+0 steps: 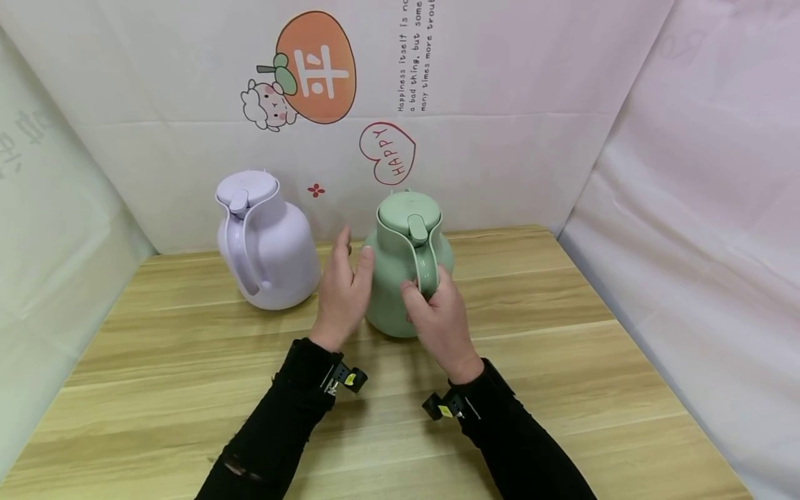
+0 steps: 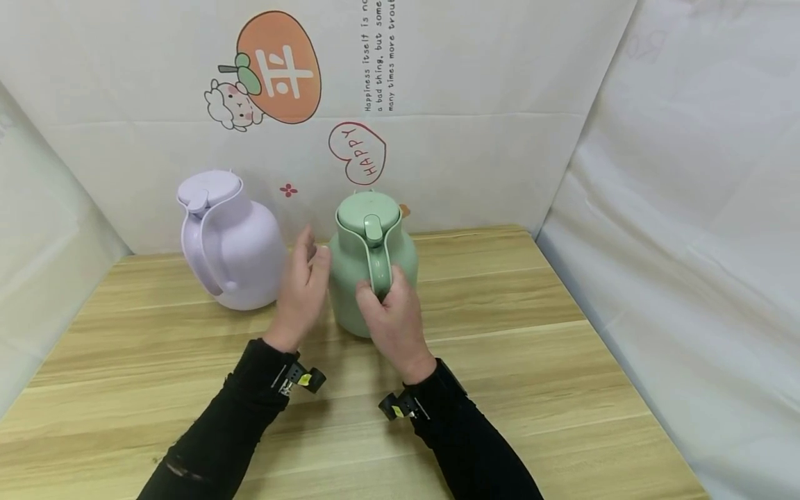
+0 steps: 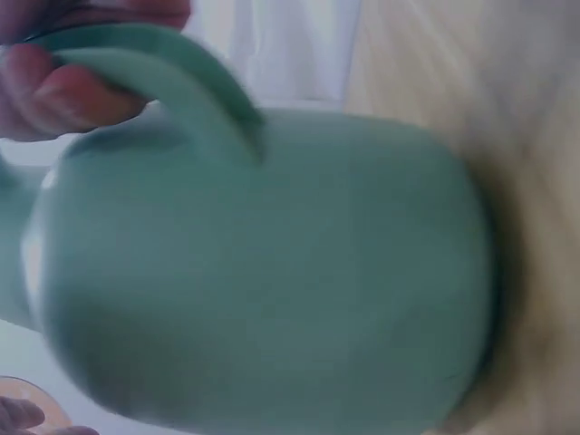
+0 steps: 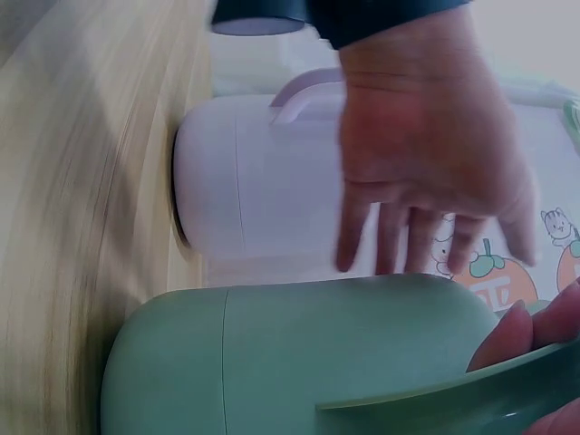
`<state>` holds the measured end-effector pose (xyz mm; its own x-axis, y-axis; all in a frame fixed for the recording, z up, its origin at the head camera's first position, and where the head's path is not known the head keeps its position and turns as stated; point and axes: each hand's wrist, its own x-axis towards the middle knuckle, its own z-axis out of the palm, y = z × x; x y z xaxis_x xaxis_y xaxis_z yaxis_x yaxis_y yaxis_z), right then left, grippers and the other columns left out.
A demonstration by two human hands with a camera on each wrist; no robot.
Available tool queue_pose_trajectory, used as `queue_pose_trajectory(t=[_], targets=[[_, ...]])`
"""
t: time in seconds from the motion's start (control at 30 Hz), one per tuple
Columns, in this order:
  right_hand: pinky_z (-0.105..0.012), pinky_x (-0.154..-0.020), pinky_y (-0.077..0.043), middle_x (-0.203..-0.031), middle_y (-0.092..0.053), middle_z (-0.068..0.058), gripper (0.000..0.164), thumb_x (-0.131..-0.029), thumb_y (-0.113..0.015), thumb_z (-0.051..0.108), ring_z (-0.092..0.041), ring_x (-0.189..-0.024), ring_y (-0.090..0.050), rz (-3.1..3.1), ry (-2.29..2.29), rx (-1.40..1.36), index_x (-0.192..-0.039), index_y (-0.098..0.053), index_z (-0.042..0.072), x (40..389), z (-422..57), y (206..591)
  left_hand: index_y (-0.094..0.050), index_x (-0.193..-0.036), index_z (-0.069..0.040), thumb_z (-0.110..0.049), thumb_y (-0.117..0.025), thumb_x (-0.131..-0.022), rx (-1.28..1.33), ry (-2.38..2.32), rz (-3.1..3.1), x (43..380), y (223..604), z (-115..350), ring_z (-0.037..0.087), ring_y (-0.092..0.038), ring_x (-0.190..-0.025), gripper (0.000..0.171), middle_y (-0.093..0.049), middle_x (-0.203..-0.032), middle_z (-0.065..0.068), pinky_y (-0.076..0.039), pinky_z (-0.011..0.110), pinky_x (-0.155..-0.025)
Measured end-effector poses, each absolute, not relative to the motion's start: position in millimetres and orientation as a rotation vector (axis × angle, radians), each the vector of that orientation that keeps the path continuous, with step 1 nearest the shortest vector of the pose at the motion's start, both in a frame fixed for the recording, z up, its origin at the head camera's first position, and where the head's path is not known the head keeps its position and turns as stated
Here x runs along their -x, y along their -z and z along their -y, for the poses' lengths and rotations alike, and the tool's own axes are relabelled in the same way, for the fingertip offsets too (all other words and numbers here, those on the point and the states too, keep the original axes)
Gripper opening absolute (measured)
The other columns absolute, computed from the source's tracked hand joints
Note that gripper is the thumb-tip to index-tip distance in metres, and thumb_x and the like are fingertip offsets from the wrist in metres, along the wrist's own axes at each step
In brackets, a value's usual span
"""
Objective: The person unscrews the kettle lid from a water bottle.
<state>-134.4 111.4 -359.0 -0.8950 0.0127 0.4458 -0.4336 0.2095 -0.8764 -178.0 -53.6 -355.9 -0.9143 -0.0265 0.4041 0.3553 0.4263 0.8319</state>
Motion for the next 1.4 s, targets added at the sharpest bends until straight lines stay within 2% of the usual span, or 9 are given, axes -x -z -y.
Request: queue_pose_trajectory(t=[0.33, 0.6, 0.9, 1.1, 1.4], targets=[[-0.032, -0.053, -0.049, -0.061, -0.054, -0.004, 0.012, -0.102, -0.059, 0.018, -0.021, -0.055, -0.058, 2.129, -1.747, -0.416, -0.095, -0.052, 0.011, 136, -112, 361, -0.03, -0.162, -0.003, -0.048, -0.041, -0.109, 0.497, 1.398, 2.223, 180, 312, 62, 0.033, -0.043, -0.148, 0.07, -0.037, -0.165, 0.018, -0.037, 0.051, -0.12], [-0.03, -0.053, -0.047, -0.06, -0.052, -0.003, 0.015, -0.102, -0.06, 0.017, -0.021, -0.054, -0.057, 2.119, -1.758, -0.431, -0.093, -0.05, 0.012, 135, -112, 360, -0.039, -0.16, -0.009, -0.057, -0.04, -0.108, 0.65, 1.205, 2.222, 186, 281, 64, 0.024, -0.045, -0.148, 0.071, -0.043, -0.164, 0.01, -0.036, 0.043, -0.121], [-0.03, -0.052, -0.047, -0.059, -0.049, -0.003, 0.018, -0.103, -0.06, 0.017, -0.021, -0.053, -0.056, 2.117, -1.764, -0.458, -0.09, -0.048, 0.011, 136, -113, 360, -0.049, -0.156, -0.013, -0.043, -0.05, -0.107, 0.957, 1.043, 2.251, 197, 257, 67, 0.016, -0.042, -0.149, 0.057, -0.05, -0.158, 0.005, -0.033, 0.038, -0.123], [-0.03, -0.052, -0.045, -0.058, -0.047, -0.004, 0.018, -0.102, -0.057, 0.015, -0.022, -0.051, -0.053, 2.113, -1.765, -0.491, -0.088, -0.046, 0.012, 135, -112, 360, -0.049, -0.156, -0.015, -0.044, -0.054, -0.106, 1.113, 0.918, 2.383, 202, 240, 67, 0.015, -0.039, -0.151, 0.058, -0.049, -0.16, 0.003, -0.032, 0.039, -0.124], [-0.031, -0.05, -0.042, -0.054, -0.045, -0.003, 0.025, -0.103, -0.055, 0.015, -0.023, -0.048, -0.049, 2.105, -1.77, -0.546, -0.083, -0.041, 0.015, 135, -113, 360, -0.047, -0.158, -0.025, -0.057, -0.05, -0.104, 1.211, 0.668, 2.613, 213, 226, 59, 0.018, -0.031, -0.156, 0.062, -0.042, -0.165, 0.002, -0.024, 0.043, -0.128]])
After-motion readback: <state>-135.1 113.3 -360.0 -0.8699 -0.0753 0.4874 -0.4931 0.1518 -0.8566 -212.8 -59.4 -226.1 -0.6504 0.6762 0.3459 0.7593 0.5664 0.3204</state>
